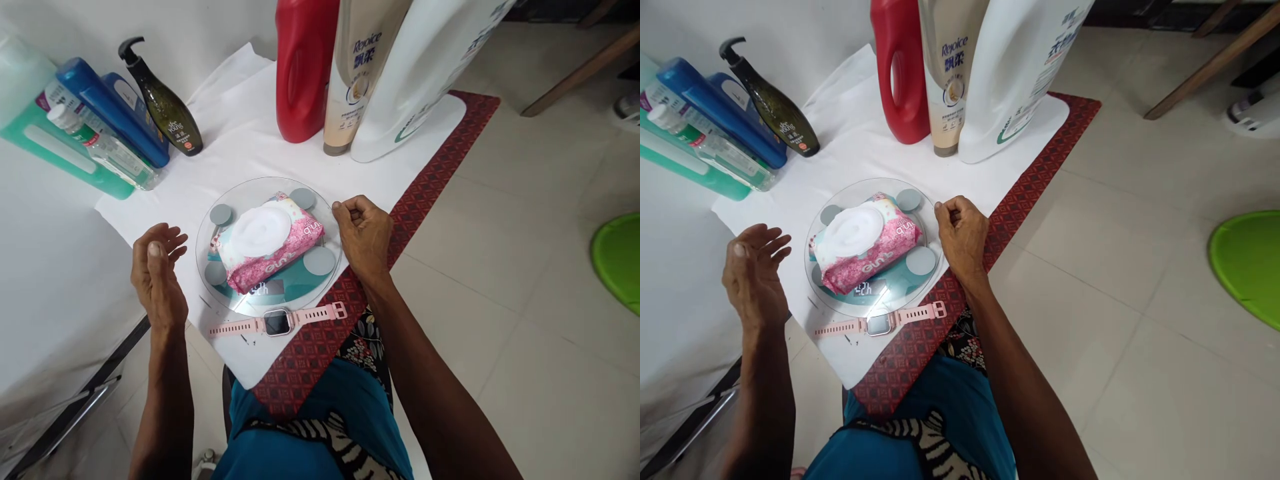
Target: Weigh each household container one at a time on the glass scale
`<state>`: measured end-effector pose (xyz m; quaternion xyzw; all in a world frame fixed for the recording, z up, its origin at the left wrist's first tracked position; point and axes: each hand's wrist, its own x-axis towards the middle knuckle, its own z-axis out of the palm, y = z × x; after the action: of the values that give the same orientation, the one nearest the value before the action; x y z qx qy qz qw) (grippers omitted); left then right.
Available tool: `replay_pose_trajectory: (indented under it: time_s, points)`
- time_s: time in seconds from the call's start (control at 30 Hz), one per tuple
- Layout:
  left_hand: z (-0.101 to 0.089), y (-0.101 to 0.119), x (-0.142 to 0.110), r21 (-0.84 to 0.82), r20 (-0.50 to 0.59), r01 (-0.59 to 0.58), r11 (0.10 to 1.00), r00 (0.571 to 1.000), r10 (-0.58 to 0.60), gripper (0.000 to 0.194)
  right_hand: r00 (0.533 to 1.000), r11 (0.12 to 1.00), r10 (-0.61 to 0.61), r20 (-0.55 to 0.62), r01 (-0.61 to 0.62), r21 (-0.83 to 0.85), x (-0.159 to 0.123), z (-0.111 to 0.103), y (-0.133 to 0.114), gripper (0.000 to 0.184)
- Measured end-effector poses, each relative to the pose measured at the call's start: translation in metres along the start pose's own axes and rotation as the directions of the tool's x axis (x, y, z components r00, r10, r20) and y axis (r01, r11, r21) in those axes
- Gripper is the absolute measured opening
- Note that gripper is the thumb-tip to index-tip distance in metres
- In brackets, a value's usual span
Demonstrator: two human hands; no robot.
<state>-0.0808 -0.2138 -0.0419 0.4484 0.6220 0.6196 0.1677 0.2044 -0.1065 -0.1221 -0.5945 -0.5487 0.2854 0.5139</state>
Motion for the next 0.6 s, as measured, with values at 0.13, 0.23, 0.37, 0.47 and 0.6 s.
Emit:
replay_pose_trajectory:
  time_s: [0.13, 0.23, 0.37, 0.47, 0.6]
  points:
    - [0.002, 0.002, -0.001, 0.142, 0.130, -0.120, 0.982, 0.986, 0.102, 0.049, 1.000, 1.000, 0.002, -0.003, -0.002, 0.010, 0.000, 0.000, 0.000, 0.030]
    - [0.010, 0.005, -0.003, 0.221, 0.287, -0.201, 0.954, 0.949, 0.133, 0.072, 1.000, 1.000, -0.001, 0.001, 0.001, 0.026, 0.000, 0.000, 0.000, 0.031]
    - [0.031, 0.010, -0.006, 0.354, 0.500, -0.389, 0.851, 0.847, 0.179, 0.097, 1.000, 0.999, -0.014, 0.004, 0.014, 0.045, 0.000, 0.000, -0.001, 0.030]
    - [0.042, 0.009, -0.007, 0.378, 0.541, -0.451, 0.809, 0.816, 0.202, 0.081, 1.000, 0.999, -0.007, 0.008, 0.006, 0.034, 0.001, -0.001, -0.003, 0.029]
    - [0.043, 0.006, -0.005, 0.385, 0.430, -0.335, 0.860, 0.890, 0.154, 0.064, 1.000, 1.000, 0.008, 0.016, -0.008, 0.030, 0.001, -0.001, -0.004, 0.029]
